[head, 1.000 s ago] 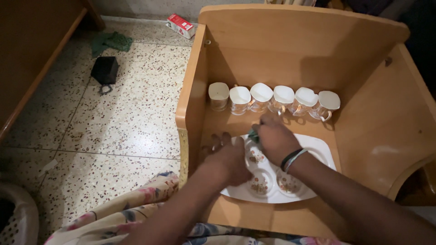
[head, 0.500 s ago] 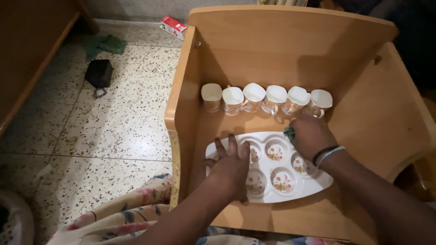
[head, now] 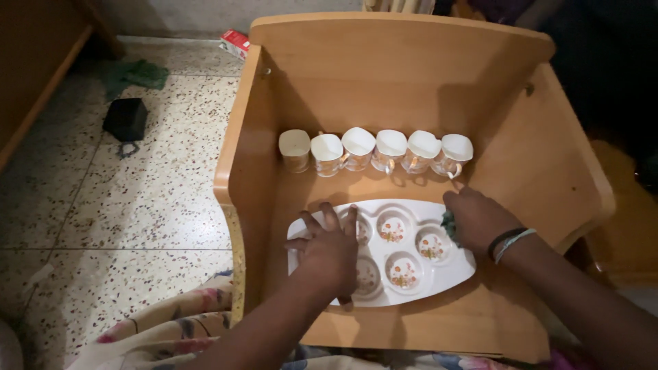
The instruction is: The person wipes the inside of a white plastic tray with multiple compartments using a green cloth. They systematically clean each compartment and the tray surface while several small cups are arranged on the wooden furniture behind the tray.
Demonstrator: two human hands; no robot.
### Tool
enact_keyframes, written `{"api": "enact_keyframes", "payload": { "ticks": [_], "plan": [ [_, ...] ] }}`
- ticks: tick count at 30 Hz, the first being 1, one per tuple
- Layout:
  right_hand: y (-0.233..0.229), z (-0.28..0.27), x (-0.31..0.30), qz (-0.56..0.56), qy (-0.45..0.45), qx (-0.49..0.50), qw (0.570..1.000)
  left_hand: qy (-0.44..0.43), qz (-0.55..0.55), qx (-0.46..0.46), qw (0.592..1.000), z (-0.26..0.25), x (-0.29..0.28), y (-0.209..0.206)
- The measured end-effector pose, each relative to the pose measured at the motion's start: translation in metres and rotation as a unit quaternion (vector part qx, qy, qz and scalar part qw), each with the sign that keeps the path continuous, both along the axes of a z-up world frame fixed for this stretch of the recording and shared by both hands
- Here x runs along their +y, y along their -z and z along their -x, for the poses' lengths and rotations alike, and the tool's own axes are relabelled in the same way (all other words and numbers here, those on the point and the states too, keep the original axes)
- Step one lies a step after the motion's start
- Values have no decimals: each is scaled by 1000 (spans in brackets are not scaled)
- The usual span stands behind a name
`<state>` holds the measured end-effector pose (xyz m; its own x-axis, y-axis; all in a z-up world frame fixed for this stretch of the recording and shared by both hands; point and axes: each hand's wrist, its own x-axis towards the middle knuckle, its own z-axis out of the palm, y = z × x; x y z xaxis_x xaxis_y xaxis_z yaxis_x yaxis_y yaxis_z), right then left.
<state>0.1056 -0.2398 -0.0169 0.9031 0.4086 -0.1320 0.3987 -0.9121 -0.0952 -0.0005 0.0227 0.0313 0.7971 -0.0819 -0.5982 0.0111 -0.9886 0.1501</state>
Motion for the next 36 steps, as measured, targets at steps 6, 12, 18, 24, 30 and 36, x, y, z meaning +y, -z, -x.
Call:
{"api": "enact_keyframes", "payload": {
  "ticks": [6, 12, 18, 24, 30, 36],
  "plan": [
    [-22, 18, -3, 125, 27, 198, 972, 0, -28, 8, 1000, -3, -8, 3],
    [-10, 25, -20, -15, 37, 27, 999, 7, -20, -6, 1000, 1, -6, 5],
    [-16, 51, -17, -10, -19, 213, 977, 11, -7, 2, 1000, -1, -2, 5],
    [-27, 63, -16, -36, 29, 108, 993, 12, -11, -2, 1000, 0, -2, 8],
    [-19, 91, -1, -92, -73, 189, 975, 23, -25, -2, 999, -2, -4, 11],
    [-17, 79, 0, -7, -16, 65, 998, 34, -32, -8, 999, 0, -2, 12]
  ]
}}
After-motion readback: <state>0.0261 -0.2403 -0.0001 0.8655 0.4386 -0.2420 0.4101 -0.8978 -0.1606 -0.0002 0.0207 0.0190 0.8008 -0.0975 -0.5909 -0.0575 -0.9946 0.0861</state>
